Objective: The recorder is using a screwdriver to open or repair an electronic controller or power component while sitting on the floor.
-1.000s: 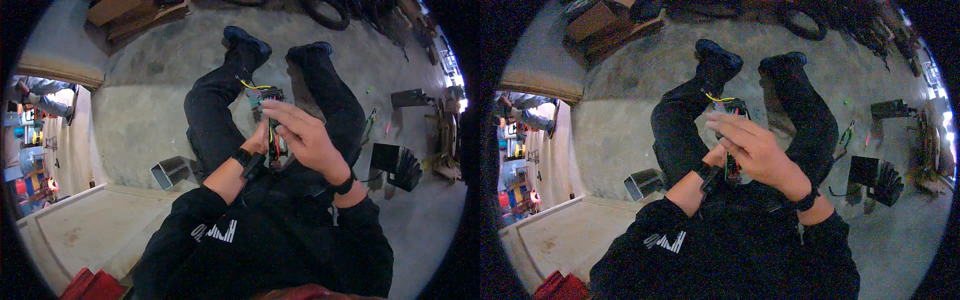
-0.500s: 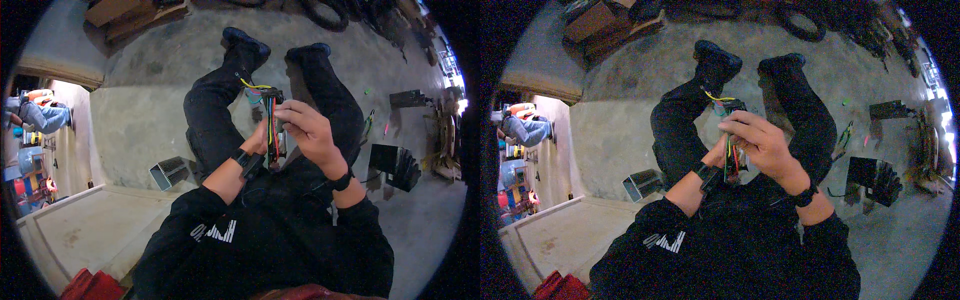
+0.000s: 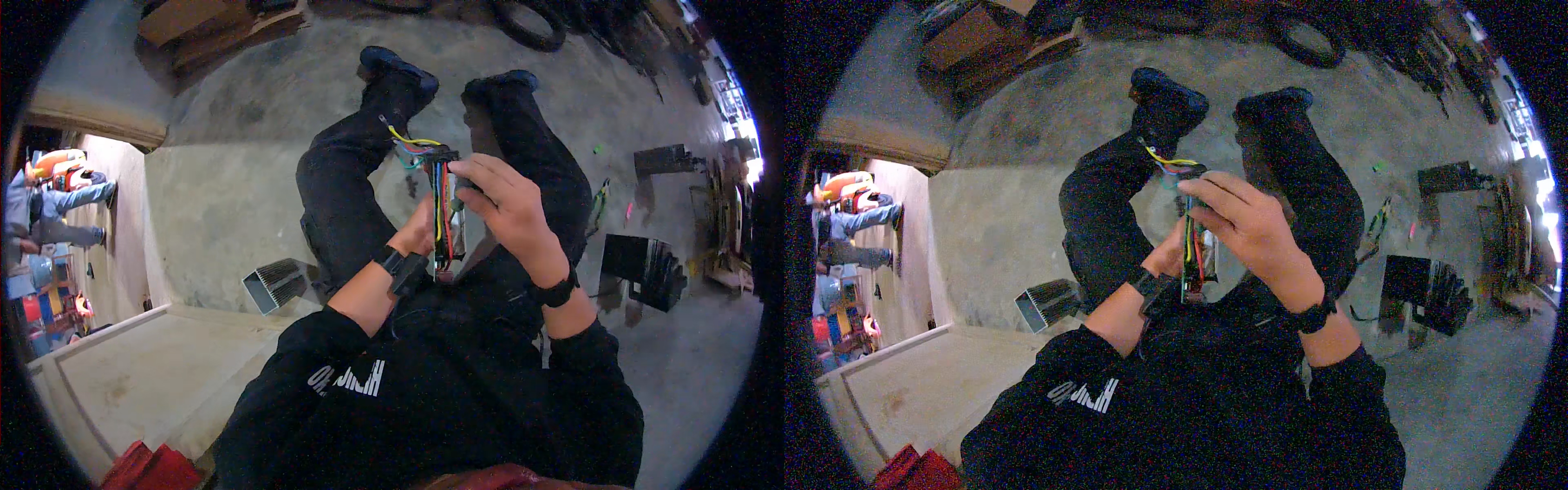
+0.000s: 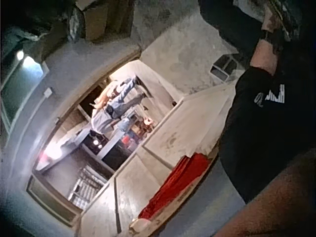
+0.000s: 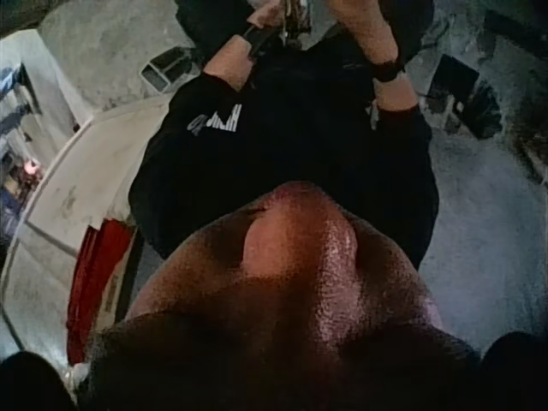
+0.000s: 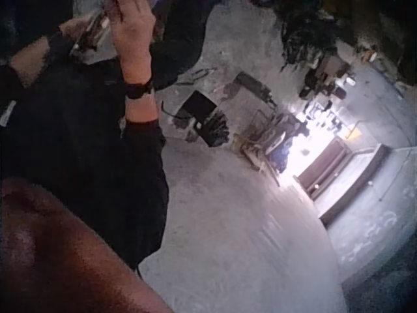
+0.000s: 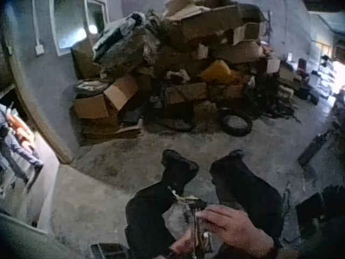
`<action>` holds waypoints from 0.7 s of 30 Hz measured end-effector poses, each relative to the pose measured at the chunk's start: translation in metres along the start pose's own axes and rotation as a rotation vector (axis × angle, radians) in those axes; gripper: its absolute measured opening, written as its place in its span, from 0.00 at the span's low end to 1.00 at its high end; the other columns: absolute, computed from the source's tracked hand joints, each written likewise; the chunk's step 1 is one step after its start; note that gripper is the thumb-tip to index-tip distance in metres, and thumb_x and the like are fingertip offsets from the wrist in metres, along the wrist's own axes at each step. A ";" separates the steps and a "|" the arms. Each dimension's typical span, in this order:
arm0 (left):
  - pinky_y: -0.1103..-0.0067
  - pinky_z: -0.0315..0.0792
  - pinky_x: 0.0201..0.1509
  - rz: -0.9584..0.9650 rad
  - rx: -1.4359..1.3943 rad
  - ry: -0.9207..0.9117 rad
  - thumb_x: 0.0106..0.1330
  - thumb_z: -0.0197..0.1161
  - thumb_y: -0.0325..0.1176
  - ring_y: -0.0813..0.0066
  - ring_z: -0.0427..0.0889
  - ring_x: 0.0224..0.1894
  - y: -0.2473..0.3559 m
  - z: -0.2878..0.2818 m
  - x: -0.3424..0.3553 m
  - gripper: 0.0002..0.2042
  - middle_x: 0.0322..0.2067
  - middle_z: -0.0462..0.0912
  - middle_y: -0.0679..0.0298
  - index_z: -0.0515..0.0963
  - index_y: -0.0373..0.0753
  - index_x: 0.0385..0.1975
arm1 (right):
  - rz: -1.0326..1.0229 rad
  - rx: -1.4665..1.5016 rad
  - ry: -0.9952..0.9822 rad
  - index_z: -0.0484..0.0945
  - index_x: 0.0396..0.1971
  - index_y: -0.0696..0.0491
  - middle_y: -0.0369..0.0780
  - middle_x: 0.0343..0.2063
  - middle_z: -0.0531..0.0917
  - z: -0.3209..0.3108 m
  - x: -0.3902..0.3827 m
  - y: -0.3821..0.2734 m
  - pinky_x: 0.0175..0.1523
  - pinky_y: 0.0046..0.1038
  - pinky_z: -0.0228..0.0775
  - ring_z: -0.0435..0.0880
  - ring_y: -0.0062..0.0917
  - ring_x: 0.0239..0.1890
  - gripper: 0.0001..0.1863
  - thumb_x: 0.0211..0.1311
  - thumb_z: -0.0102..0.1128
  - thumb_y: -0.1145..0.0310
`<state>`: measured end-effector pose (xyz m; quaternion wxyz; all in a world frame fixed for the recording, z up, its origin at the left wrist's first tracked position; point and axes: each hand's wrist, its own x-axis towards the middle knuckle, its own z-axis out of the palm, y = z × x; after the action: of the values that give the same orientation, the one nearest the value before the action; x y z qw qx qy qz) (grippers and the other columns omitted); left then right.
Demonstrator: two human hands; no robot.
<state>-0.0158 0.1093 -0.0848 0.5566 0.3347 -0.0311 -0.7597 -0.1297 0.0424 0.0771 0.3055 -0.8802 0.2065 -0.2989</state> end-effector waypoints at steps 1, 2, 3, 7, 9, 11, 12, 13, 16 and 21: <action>0.84 0.70 0.22 0.013 -0.037 0.023 0.65 0.54 0.50 0.85 0.75 0.22 0.004 0.008 -0.008 0.15 0.21 0.73 0.74 0.74 0.45 0.37 | -0.009 -0.034 0.024 0.77 0.47 0.51 0.43 0.43 0.80 0.001 -0.001 0.000 0.45 0.32 0.74 0.80 0.36 0.43 0.19 0.52 0.63 0.72; 0.84 0.69 0.21 0.009 -0.050 0.037 0.65 0.54 0.50 0.85 0.74 0.21 0.002 0.008 -0.009 0.14 0.21 0.73 0.75 0.74 0.45 0.37 | -0.009 -0.044 0.034 0.77 0.46 0.50 0.42 0.42 0.80 0.002 -0.002 0.000 0.44 0.31 0.75 0.81 0.36 0.42 0.18 0.52 0.63 0.71; 0.85 0.68 0.20 0.002 -0.062 0.050 0.65 0.54 0.50 0.86 0.73 0.20 0.000 0.007 -0.009 0.14 0.20 0.72 0.75 0.73 0.46 0.36 | -0.010 -0.055 0.044 0.78 0.45 0.50 0.42 0.41 0.80 0.003 -0.003 -0.001 0.43 0.31 0.75 0.81 0.35 0.41 0.17 0.52 0.63 0.71; 0.85 0.69 0.20 0.011 -0.094 0.117 0.66 0.52 0.49 0.84 0.74 0.21 -0.004 -0.001 0.000 0.13 0.22 0.74 0.73 0.73 0.45 0.37 | -0.200 -0.273 0.040 0.79 0.39 0.49 0.40 0.39 0.79 0.001 0.001 -0.009 0.38 0.29 0.76 0.81 0.33 0.35 0.14 0.49 0.65 0.69; 0.84 0.70 0.21 0.026 -0.125 0.132 0.67 0.52 0.48 0.83 0.75 0.22 -0.002 0.007 -0.002 0.13 0.24 0.75 0.72 0.72 0.45 0.38 | -0.098 -0.326 0.047 0.79 0.37 0.51 0.40 0.38 0.79 0.006 -0.005 -0.012 0.35 0.26 0.74 0.81 0.30 0.34 0.16 0.45 0.69 0.70; 0.83 0.71 0.24 0.018 -0.133 0.092 0.66 0.52 0.47 0.82 0.77 0.25 0.000 0.010 -0.006 0.14 0.26 0.76 0.70 0.72 0.44 0.41 | -0.016 -0.371 0.048 0.79 0.37 0.51 0.40 0.38 0.78 0.011 -0.008 -0.015 0.34 0.25 0.75 0.81 0.30 0.33 0.16 0.44 0.69 0.69; 0.83 0.72 0.25 0.012 -0.144 0.068 0.66 0.53 0.47 0.82 0.78 0.26 0.001 0.012 -0.007 0.14 0.28 0.77 0.69 0.72 0.44 0.42 | 0.013 -0.390 0.042 0.78 0.37 0.50 0.41 0.39 0.78 0.013 -0.009 -0.016 0.34 0.26 0.76 0.81 0.31 0.33 0.16 0.45 0.68 0.68; 0.82 0.73 0.27 0.006 -0.157 0.026 0.66 0.53 0.46 0.82 0.78 0.27 0.007 0.016 -0.008 0.15 0.29 0.78 0.68 0.72 0.43 0.43 | 0.039 -0.410 0.041 0.77 0.38 0.49 0.41 0.41 0.78 0.013 -0.007 -0.017 0.35 0.27 0.77 0.82 0.32 0.33 0.16 0.47 0.67 0.66; 0.81 0.75 0.33 0.071 -0.156 -0.003 0.66 0.53 0.45 0.81 0.79 0.32 0.004 0.019 -0.009 0.16 0.32 0.79 0.66 0.72 0.41 0.46 | 0.030 -0.289 0.115 0.76 0.44 0.51 0.43 0.44 0.78 0.013 -0.003 -0.019 0.41 0.31 0.77 0.82 0.38 0.39 0.17 0.51 0.63 0.70; 0.77 0.77 0.39 -0.004 -0.166 -0.110 0.67 0.52 0.44 0.79 0.81 0.38 -0.011 -0.025 0.010 0.16 0.35 0.80 0.65 0.73 0.41 0.48 | -0.002 -0.060 -0.159 0.69 0.54 0.52 0.47 0.50 0.75 -0.008 0.014 -0.033 0.52 0.36 0.72 0.77 0.44 0.50 0.22 0.56 0.54 0.75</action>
<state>-0.0131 0.1130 -0.1141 0.5784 0.2454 0.0022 -0.7780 -0.1185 0.0558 0.1099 0.2942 -0.9100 0.1899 -0.2222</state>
